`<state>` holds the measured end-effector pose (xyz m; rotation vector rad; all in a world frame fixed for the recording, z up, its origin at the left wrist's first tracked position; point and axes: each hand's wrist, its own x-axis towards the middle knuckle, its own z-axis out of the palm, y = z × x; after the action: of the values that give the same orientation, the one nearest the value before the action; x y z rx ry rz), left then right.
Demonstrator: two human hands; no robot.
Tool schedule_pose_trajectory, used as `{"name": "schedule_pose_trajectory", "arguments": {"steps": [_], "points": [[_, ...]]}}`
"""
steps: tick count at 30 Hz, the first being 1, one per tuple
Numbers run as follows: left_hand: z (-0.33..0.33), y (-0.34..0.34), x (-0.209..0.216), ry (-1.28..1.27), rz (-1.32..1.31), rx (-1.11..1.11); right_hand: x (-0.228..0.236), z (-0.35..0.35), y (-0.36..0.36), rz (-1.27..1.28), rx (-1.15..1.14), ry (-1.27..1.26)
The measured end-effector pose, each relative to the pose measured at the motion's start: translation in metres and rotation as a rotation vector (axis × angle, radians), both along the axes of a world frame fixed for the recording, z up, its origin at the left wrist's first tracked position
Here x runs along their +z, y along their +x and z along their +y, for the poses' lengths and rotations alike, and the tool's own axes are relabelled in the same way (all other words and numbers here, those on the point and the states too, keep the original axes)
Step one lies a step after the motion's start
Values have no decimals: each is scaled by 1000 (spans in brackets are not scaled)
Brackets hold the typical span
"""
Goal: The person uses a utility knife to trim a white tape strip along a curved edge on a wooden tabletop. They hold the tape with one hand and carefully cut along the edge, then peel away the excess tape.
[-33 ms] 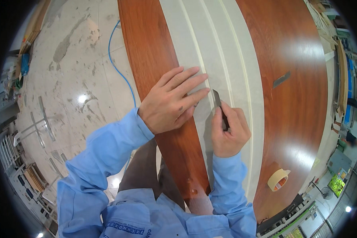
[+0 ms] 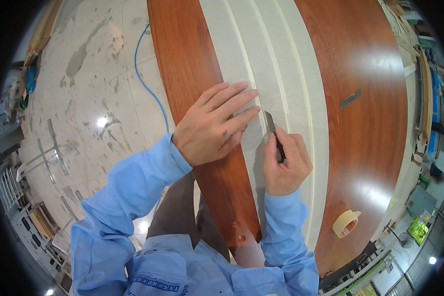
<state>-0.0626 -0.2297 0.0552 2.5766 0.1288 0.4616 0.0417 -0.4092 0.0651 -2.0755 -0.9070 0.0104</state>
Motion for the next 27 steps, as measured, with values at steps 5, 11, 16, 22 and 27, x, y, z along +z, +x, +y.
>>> {"name": "schedule_pose_trajectory", "arguments": {"steps": [5,11,16,22,27], "points": [[2,0,-2,-9,-14,2,1,3,-1,-2,13,-15],[1,0,-2,-20,-18,5,2,3,-2,22,5,-30],[2,0,-3,-27,-27,1,1,3,-2,-13,28,-30],[2,0,-4,-19,-47,3,1,1,-3,-18,34,-47],[3,0,-5,-5,-70,-1,5,-1,-5,-10,37,-63]]}}
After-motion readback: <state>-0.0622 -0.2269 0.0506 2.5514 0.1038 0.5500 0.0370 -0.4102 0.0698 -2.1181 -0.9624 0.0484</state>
